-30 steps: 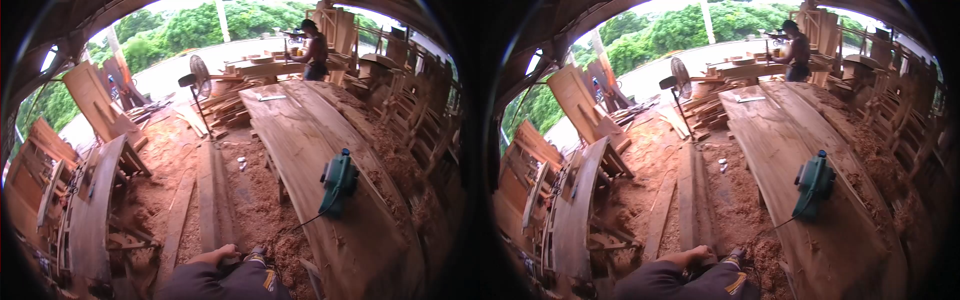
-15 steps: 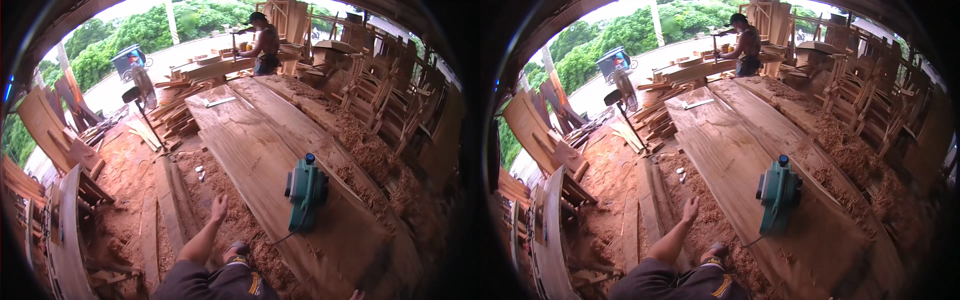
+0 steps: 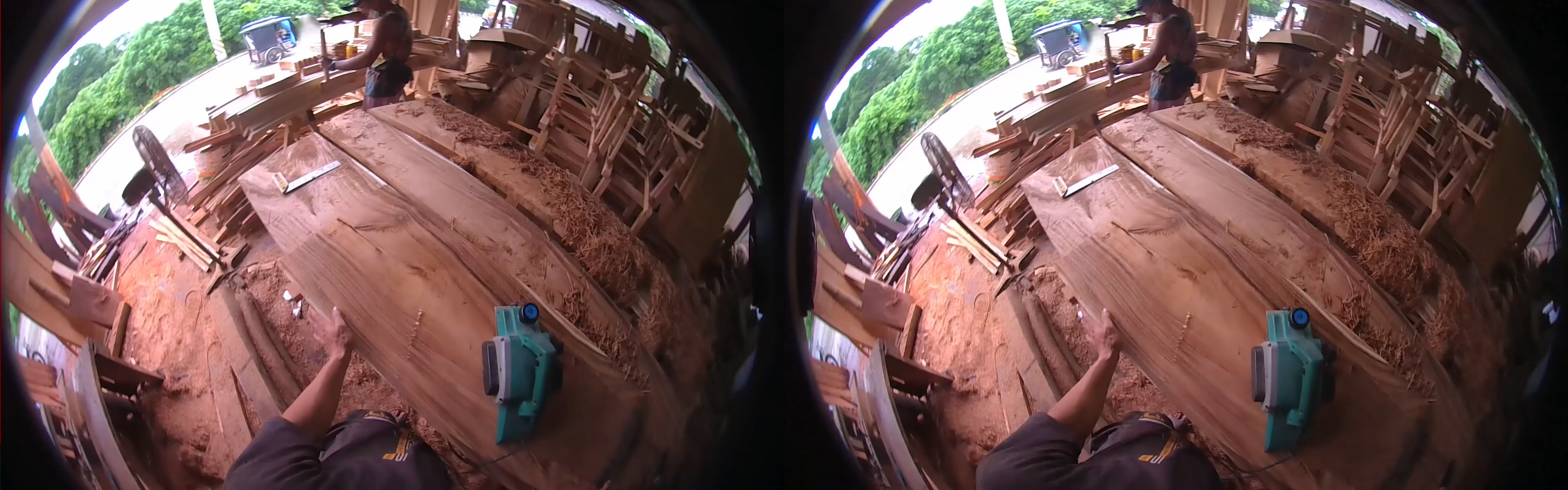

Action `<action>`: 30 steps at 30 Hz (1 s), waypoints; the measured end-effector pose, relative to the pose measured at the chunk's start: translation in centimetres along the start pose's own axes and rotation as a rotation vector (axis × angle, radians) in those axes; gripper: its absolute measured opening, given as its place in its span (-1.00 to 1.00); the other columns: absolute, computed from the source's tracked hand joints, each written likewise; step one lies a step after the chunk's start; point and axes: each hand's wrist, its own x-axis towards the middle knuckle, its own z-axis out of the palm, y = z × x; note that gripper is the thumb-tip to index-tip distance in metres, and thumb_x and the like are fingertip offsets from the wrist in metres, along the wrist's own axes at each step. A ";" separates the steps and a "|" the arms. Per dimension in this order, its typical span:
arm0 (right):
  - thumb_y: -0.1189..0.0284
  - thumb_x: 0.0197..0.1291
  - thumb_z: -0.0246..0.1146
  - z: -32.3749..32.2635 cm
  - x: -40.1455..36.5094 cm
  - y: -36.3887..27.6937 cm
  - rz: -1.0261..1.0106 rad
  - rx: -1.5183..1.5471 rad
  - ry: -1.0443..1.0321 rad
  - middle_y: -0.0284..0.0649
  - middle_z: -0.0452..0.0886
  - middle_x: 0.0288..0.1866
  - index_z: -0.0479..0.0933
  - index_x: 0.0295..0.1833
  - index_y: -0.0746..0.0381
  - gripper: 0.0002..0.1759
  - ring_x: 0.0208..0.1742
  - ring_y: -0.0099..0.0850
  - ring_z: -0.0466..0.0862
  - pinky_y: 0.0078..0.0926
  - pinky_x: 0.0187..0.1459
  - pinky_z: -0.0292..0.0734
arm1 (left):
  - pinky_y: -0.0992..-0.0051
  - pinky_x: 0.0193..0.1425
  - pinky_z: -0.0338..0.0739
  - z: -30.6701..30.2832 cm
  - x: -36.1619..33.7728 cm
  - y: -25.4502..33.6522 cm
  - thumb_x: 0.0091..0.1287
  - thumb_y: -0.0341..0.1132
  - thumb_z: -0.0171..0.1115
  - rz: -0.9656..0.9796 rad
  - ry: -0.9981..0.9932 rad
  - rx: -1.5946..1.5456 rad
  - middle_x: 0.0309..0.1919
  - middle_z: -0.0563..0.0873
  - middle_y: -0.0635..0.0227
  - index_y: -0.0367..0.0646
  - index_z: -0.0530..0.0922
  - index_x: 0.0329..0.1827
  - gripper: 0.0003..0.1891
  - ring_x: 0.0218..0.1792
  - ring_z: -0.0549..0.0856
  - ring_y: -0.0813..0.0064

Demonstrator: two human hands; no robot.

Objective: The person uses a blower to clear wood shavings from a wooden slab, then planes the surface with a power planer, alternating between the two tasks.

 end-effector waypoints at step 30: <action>0.30 0.33 0.37 1.3 -28.5 -12.1 0.367 0.428 -0.581 -0.22 0.65 -0.34 0.65 -0.03 0.34 -0.70 -0.25 -0.39 0.67 -0.42 -0.19 0.59 | -0.46 0.59 -0.20 12.5 -9.7 13.2 0.48 0.26 0.06 0.998 -0.793 0.580 0.69 0.12 0.01 -0.09 0.19 0.67 -0.15 0.69 0.00 -0.13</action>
